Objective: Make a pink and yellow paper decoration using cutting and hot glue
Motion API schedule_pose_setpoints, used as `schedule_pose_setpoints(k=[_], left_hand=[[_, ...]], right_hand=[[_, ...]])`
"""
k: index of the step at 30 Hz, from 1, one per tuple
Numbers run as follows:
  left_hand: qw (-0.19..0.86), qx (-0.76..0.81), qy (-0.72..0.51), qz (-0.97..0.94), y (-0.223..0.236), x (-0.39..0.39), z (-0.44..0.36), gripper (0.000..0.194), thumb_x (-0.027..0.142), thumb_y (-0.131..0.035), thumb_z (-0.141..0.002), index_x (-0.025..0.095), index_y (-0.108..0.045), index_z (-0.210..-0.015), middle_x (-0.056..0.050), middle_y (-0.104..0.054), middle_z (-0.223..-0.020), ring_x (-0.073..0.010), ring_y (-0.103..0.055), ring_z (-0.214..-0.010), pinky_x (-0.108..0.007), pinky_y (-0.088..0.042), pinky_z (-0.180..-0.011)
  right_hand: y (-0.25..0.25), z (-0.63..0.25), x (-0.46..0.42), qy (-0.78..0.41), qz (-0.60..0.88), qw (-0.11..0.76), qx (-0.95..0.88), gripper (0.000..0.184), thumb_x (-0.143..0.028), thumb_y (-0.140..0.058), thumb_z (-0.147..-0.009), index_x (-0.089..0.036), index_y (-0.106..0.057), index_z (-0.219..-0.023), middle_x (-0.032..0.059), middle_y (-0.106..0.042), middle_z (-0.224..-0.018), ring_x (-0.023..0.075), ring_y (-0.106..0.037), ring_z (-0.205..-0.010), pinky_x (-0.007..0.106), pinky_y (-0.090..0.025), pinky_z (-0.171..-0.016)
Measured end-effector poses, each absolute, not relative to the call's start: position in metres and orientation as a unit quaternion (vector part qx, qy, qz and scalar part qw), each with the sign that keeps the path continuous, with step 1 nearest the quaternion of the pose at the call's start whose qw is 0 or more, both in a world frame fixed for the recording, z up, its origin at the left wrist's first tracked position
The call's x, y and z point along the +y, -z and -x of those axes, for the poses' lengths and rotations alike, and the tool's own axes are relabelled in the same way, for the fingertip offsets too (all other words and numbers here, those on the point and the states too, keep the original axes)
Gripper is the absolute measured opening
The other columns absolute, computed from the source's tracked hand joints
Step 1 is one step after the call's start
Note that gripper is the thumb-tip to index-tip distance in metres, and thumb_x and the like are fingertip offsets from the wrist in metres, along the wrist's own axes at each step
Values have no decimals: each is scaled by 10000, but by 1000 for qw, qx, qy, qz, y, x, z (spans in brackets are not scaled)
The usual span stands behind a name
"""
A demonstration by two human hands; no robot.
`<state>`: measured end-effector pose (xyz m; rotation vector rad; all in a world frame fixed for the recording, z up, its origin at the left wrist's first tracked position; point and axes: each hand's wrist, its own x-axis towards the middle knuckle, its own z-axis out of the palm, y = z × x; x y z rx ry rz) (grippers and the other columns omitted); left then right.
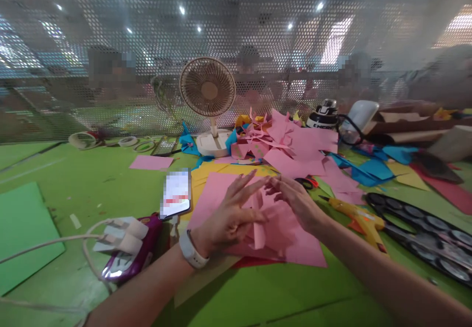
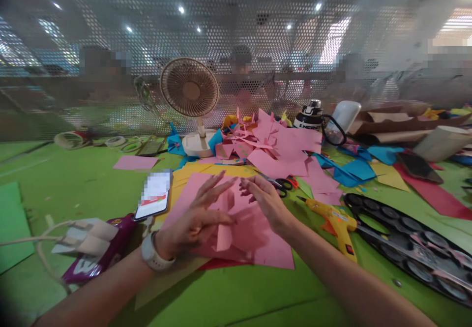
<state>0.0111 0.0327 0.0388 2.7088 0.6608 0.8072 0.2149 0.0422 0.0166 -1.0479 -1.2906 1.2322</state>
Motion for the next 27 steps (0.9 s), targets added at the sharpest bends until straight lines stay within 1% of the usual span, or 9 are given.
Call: schedule_pose_setpoints(k=[3,6,11,15,17,19,21,25,27], left_hand=[[194,236,-266,-914,-43,25,-14,378,-24,-489,-716,257,-731,-787,99,-95,-1526,-301,5,-1394,-541,-92,-1102],[255,247,-237,-904,-47,21,-17,373,-5,-487,-742,269,-740,-765,85,-210,-1502,-299,-28,-1392,-552,-88,-1094],[369,250,-230,-865,-57,26,-15,341,127,-475,-841,291,-748,-721,20,-465,-1366,-265,-230,-1353,-516,-147,-1086],[508,212,-252,-796,-58,38,-8,307,199,-493,-856,255,-738,-679,-27,-546,-1291,-260,-316,-1320,-461,-231,-1070],[560,238,-288,-739,-57,43,-5,236,201,-508,-846,238,-731,-779,-47,-543,-1296,-260,-405,-1267,-442,-312,-1029],[554,300,-345,-696,-57,46,-4,219,212,-488,-858,215,-698,-921,-71,-574,-1254,-242,-492,-1190,-419,-355,-1001],[501,356,-392,-684,-60,47,-4,251,244,-443,-889,180,-661,-996,-83,-632,-1152,-225,-547,-1116,-403,-362,-997],[344,413,-391,-748,-67,46,-4,347,325,-359,-930,162,-663,-960,-76,-656,-1088,-223,-543,-1100,-399,-357,-1002],[248,424,-336,-804,-66,47,-3,326,364,-402,-915,181,-669,-944,-71,-640,-1131,-238,-498,-1155,-436,-317,-1029]], right_hand=[[-17,-214,40,-566,370,485,-554,288,-459,-522,-850,-211,-645,-930,47,-641,-993,183,-570,-930,320,-428,-812],[-19,-214,39,-592,310,463,-582,258,-407,-531,-858,-210,-657,-968,50,-654,-1003,192,-565,-973,350,-393,-898],[-19,-221,41,-626,303,399,-598,170,-339,-640,-786,-171,-668,-792,37,-664,-836,174,-588,-840,331,-400,-856],[-22,-222,41,-660,275,366,-595,130,-284,-687,-746,-171,-630,-714,29,-630,-857,153,-565,-820,300,-413,-799],[-24,-221,40,-666,270,360,-595,136,-273,-702,-731,-171,-617,-701,24,-618,-830,148,-560,-793,288,-424,-757],[-26,-220,41,-642,281,386,-600,142,-276,-704,-731,-172,-612,-701,17,-609,-795,148,-560,-793,282,-425,-745],[-28,-222,43,-598,292,424,-615,145,-278,-691,-747,-174,-604,-694,13,-602,-782,152,-562,-819,289,-418,-777],[-28,-228,49,-521,309,454,-654,146,-299,-659,-780,-183,-597,-716,19,-601,-799,169,-569,-863,321,-415,-815],[-26,-229,51,-482,326,451,-677,152,-318,-656,-781,-186,-598,-734,28,-610,-820,180,-573,-874,336,-420,-820]])
